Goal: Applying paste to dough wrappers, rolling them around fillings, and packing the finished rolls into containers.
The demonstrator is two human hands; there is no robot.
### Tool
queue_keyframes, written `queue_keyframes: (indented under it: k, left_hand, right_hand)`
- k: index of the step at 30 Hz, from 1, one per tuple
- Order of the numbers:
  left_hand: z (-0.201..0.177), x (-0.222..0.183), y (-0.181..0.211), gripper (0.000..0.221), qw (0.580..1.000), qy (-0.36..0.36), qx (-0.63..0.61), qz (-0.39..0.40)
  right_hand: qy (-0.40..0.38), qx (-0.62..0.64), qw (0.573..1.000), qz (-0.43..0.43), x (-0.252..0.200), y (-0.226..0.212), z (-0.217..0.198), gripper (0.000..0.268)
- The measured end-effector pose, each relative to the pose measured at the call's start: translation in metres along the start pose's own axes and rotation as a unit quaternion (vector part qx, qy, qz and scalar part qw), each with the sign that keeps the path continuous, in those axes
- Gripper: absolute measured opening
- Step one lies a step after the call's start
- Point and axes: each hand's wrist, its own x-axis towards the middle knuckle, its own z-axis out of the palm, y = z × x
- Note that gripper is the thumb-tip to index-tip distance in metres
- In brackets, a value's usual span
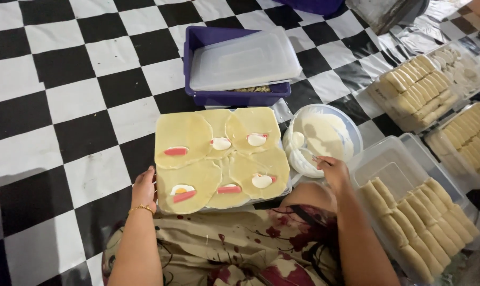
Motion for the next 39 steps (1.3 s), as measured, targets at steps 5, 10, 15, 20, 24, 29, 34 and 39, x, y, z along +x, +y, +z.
queue_keyframes:
  k: [5, 10, 15, 20, 24, 29, 34, 39]
  left_hand:
    - [0.001, 0.003, -0.004, 0.061, 1.0, 0.0, -0.007, 0.005]
    - [0.002, -0.019, 0.01, 0.055, 1.0, 0.004, -0.015, -0.002]
    - [0.002, -0.021, 0.011, 0.051, 1.0, 0.01, -0.006, -0.004]
    - [0.003, -0.019, 0.011, 0.051, 1.0, 0.013, 0.005, -0.003]
    - [-0.004, -0.002, -0.002, 0.057, 1.0, -0.006, -0.002, 0.002]
    - [-0.009, 0.002, -0.005, 0.057, 1.0, 0.006, 0.017, -0.002]
    - [-0.011, 0.01, -0.005, 0.053, 0.999, 0.005, 0.037, -0.001]
    - [-0.014, 0.02, -0.011, 0.053, 0.999, 0.006, 0.045, 0.0]
  right_hand:
    - [-0.054, 0.026, 0.996, -0.059, -0.073, -0.056, 0.0, 0.03]
    - [-0.055, -0.052, 0.965, -0.25, -0.17, -0.113, 0.034, 0.025]
    - [-0.007, -0.141, 0.837, -0.529, -0.185, -0.133, 0.038, 0.023]
    - [0.111, -0.146, 0.897, -0.403, -0.12, -0.084, 0.004, 0.015]
    - [0.259, -0.258, 0.832, -0.417, -0.024, -0.058, -0.023, 0.011]
    - [0.137, -0.524, 0.81, -0.227, 0.062, -0.02, -0.021, 0.021]
    - [0.076, -0.552, 0.791, -0.253, 0.099, 0.011, -0.03, 0.024]
    - [0.015, -0.614, 0.713, -0.337, 0.078, 0.002, -0.03, 0.024]
